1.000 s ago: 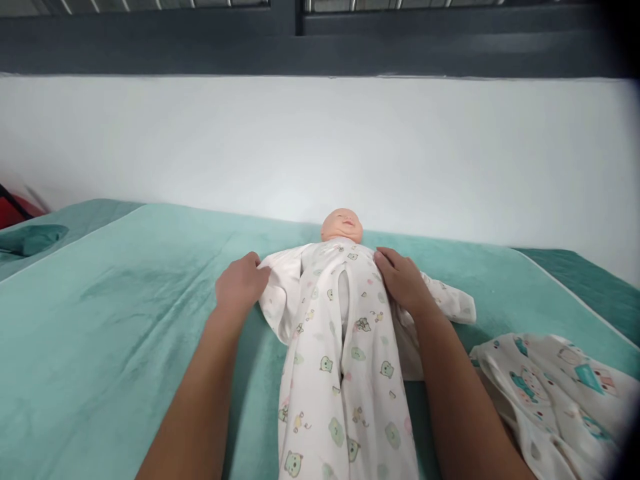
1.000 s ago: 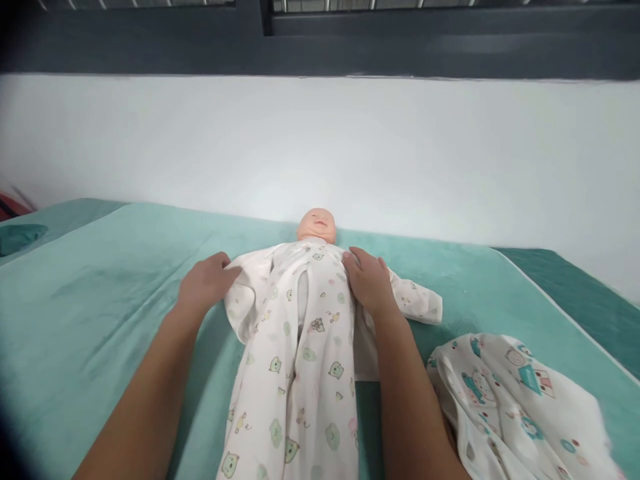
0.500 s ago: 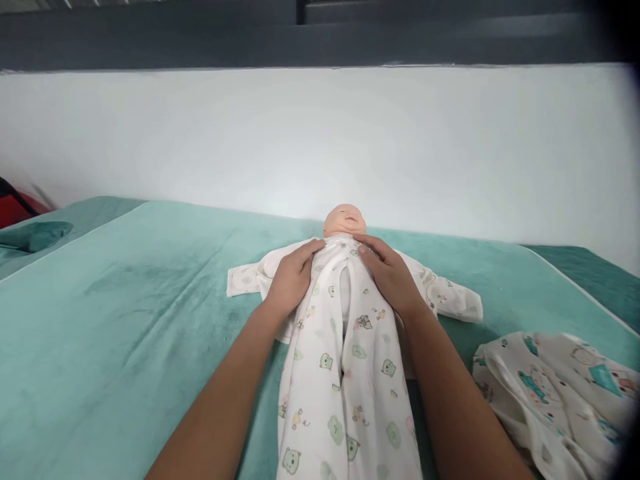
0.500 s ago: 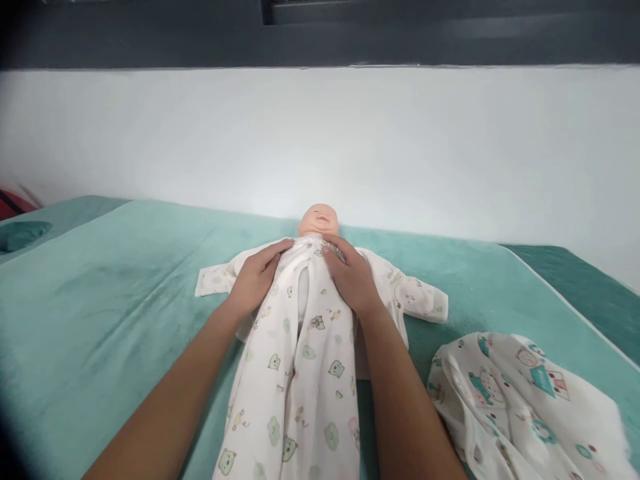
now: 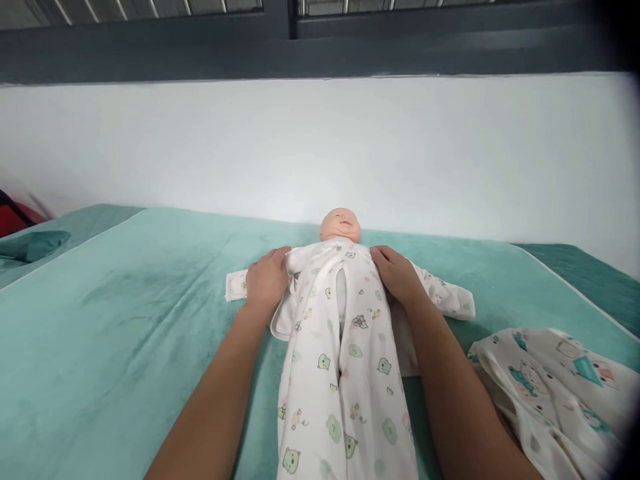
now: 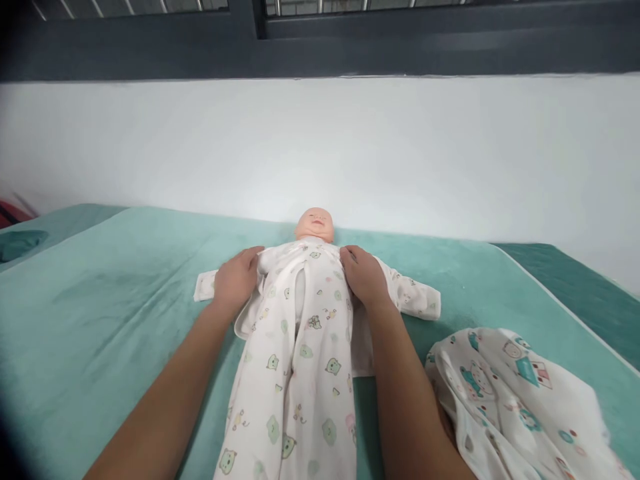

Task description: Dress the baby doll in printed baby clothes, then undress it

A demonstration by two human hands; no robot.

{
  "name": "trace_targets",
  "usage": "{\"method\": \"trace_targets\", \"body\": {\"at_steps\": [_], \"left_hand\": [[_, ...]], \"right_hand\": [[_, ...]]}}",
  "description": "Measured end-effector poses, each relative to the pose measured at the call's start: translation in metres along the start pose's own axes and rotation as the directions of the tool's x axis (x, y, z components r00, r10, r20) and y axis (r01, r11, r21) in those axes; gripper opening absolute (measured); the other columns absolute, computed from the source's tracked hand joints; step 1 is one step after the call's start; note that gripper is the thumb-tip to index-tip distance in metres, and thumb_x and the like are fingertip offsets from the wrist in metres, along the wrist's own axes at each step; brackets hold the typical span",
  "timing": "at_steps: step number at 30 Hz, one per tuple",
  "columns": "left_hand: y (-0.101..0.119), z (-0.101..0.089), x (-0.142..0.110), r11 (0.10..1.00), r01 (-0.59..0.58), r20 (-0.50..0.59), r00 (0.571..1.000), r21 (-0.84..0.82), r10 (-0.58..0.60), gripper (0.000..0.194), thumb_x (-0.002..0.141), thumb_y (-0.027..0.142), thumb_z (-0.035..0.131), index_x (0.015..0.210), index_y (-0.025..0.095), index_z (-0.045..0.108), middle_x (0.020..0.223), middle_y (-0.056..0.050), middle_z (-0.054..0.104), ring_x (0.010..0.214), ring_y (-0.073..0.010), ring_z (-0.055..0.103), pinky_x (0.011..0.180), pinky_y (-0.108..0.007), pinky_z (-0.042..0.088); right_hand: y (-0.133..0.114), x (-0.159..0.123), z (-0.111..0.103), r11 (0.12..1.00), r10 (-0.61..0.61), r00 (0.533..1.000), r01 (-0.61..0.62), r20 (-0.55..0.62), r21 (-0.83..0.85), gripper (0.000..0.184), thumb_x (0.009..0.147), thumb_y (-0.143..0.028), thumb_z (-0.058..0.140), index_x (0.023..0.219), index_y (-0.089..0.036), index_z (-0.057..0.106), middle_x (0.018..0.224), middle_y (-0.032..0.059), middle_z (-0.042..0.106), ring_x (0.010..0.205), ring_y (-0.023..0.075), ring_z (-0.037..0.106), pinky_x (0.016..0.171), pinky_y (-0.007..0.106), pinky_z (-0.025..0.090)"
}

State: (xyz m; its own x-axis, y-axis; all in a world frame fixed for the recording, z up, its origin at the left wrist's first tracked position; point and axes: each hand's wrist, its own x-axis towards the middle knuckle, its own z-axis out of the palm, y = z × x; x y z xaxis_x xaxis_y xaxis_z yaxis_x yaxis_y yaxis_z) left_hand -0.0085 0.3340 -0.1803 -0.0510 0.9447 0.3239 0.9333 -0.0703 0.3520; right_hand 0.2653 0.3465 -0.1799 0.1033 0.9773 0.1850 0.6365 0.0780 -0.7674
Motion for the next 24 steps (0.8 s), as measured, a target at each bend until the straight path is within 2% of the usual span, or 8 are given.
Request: {"method": "trace_targets", "body": {"at_steps": [3,6,8,11,15,17,21,24], "left_hand": [[0.003,0.002,-0.001,0.999,0.010,-0.022,1.000,0.043,-0.009,0.044,0.098,0.028,0.029,0.131,0.026,0.059,0.128,-0.009,0.067,0.110,-0.0313,0.064,0.090,-0.045,0.045],[0.005,0.006,-0.002,0.997,-0.003,-0.035,0.999,0.079,0.006,0.043,0.098,0.025,0.029,0.130,0.024,0.059,0.123,-0.011,0.069,0.112,-0.0306,0.063,0.091,-0.044,0.043],[0.004,0.009,-0.002,0.996,-0.014,-0.046,0.999,0.091,0.018,0.042,0.098,0.024,0.029,0.129,0.024,0.058,0.122,-0.011,0.069,0.113,-0.0301,0.062,0.090,-0.043,0.042],[0.002,0.011,-0.003,0.995,-0.020,-0.058,0.998,0.097,0.026,0.042,0.098,0.024,0.030,0.130,0.023,0.058,0.121,-0.010,0.069,0.112,-0.0291,0.062,0.089,-0.042,0.042],[-0.001,0.013,-0.002,0.996,0.004,-0.068,0.998,0.093,0.002,0.040,0.098,0.022,0.033,0.128,0.025,0.058,0.118,-0.007,0.070,0.110,-0.0266,0.062,0.087,-0.040,0.041],[0.000,0.013,-0.002,0.997,0.006,-0.066,0.998,0.082,-0.001,0.037,0.097,0.023,0.036,0.125,0.027,0.060,0.116,-0.005,0.071,0.109,-0.0257,0.063,0.086,-0.039,0.041],[0.000,0.011,-0.002,0.997,0.003,-0.062,0.998,0.071,0.002,0.033,0.096,0.022,0.039,0.120,0.027,0.062,0.115,-0.004,0.072,0.107,-0.0254,0.064,0.086,-0.039,0.042],[0.000,0.009,-0.004,0.999,0.001,-0.075,0.997,0.054,0.003,0.035,0.096,0.020,0.039,0.123,0.025,0.060,0.116,-0.005,0.072,0.108,-0.0255,0.064,0.087,-0.038,0.042]], "right_hand": [[-0.006,-0.004,-0.002,0.998,-0.011,0.999,0.014,-0.052,0.056,0.036,0.092,-0.044,0.045,0.107,-0.023,0.069,0.116,0.0083,0.071,0.108,0.0286,0.061,0.095,0.044,0.042],[-0.035,-0.014,0.003,0.985,-0.104,0.989,0.118,-0.110,0.130,0.034,0.092,-0.043,0.048,0.115,-0.024,0.065,0.126,0.0064,0.066,0.116,0.0265,0.058,0.099,0.041,0.042],[-0.063,-0.018,0.013,0.964,-0.253,0.967,0.254,-0.017,0.077,0.036,0.094,-0.042,0.048,0.122,-0.025,0.062,0.131,0.0066,0.064,0.120,0.0259,0.056,0.100,0.039,0.042],[-0.105,-0.016,0.033,0.849,-0.410,0.861,0.481,0.301,-0.219,0.035,0.095,-0.033,0.046,0.122,-0.018,0.061,0.122,0.0133,0.066,0.117,0.0294,0.057,0.098,0.042,0.042],[-0.140,0.005,0.063,0.606,-0.259,0.756,0.612,0.601,-0.508,0.029,0.093,-0.027,0.049,0.113,-0.014,0.066,0.117,0.0163,0.065,0.111,0.0311,0.058,0.089,0.041,0.047],[-0.148,0.016,0.077,0.589,-0.182,0.734,0.614,0.655,-0.525,0.024,0.089,-0.024,0.055,0.106,-0.017,0.069,0.118,0.0144,0.066,0.111,0.0309,0.059,0.086,0.040,0.048],[-0.152,0.028,0.096,0.593,-0.047,0.721,0.577,0.691,-0.561,0.012,0.080,-0.017,0.064,0.086,-0.020,0.074,0.098,0.0107,0.073,0.096,0.0276,0.067,0.086,0.040,0.048],[-0.149,0.029,0.093,0.601,-0.072,0.724,0.580,0.686,-0.549,0.015,0.084,-0.023,0.062,0.093,-0.022,0.075,0.097,0.0087,0.074,0.096,0.0267,0.067,0.087,0.040,0.046]]}}
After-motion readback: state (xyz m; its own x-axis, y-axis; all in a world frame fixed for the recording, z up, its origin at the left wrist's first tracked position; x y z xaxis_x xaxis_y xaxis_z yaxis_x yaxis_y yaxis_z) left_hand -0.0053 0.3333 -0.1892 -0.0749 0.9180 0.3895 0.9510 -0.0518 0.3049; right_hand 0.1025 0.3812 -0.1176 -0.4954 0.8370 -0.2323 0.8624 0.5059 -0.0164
